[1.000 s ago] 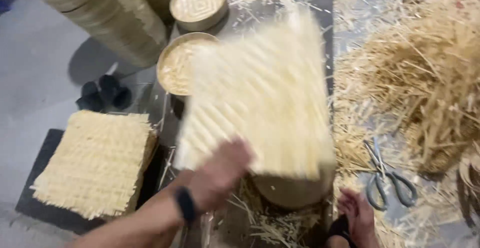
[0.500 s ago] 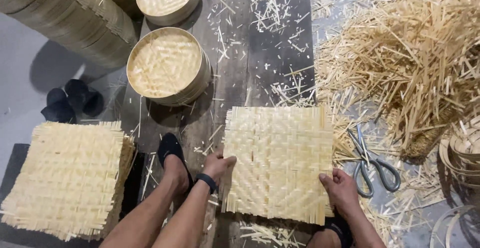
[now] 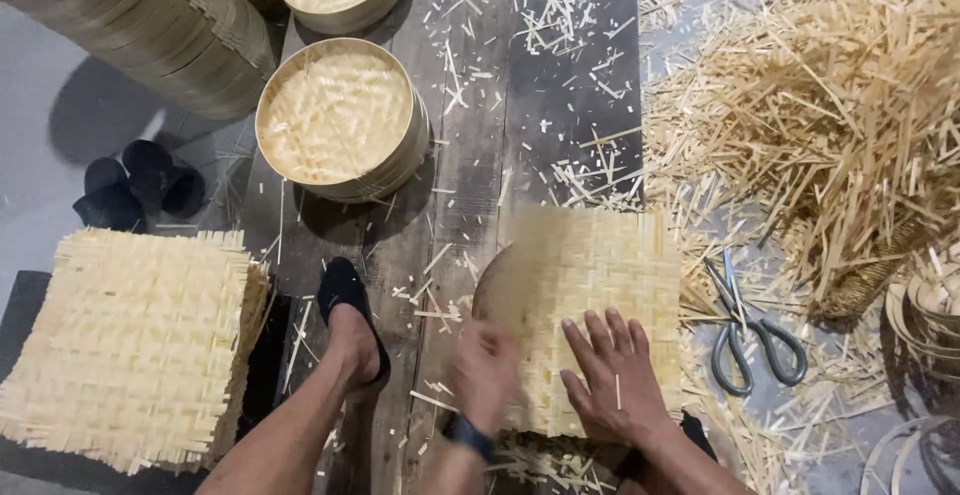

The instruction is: The recorder is weaving bamboo strips together and using a hoop and wooden press to form circular bases, then trimming the edges with scissors.

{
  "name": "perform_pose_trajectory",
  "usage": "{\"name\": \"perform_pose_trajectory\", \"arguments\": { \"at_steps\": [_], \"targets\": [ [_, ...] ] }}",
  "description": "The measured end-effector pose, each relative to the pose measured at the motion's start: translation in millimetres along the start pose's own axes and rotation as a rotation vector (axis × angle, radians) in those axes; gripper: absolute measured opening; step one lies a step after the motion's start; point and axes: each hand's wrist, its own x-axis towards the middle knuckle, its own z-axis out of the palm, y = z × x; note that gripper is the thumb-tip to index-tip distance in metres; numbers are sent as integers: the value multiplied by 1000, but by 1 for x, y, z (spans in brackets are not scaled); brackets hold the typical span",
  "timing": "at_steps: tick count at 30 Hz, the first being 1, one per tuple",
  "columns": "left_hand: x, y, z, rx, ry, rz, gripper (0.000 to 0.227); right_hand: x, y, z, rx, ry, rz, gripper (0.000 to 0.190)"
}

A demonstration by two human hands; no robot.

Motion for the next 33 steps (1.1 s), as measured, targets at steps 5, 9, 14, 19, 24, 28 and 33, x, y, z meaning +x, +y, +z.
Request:
{"name": "perform_pose_trajectory", "arguments": {
  "at_steps": [5,9,14,19,24,28,33],
  "targets": [
    [-90,16,24,103,-203,736,7,-6,-7,2,-12,-8,11,74],
    [-19,6,-8,-99,-71,221,11,-2,-6,-1,-1,12,33,74],
    [92,-93,-7,8,-155,-231,32,4,-3,3,14,65,51,70],
    [124,-181,30,-198,-291,-215,28,-6,0,7,90,15,52,70],
    [113,-192,33,-55,-256,-90,44,-8,4,6,126,21,72,70],
    [49,-77,31,245,21,632,80,-8,15,-3,234,-6,83,68],
    [-14,-39,72,598,-609,520,97,-30,57,30,504,134,183,53]
  ]
}}
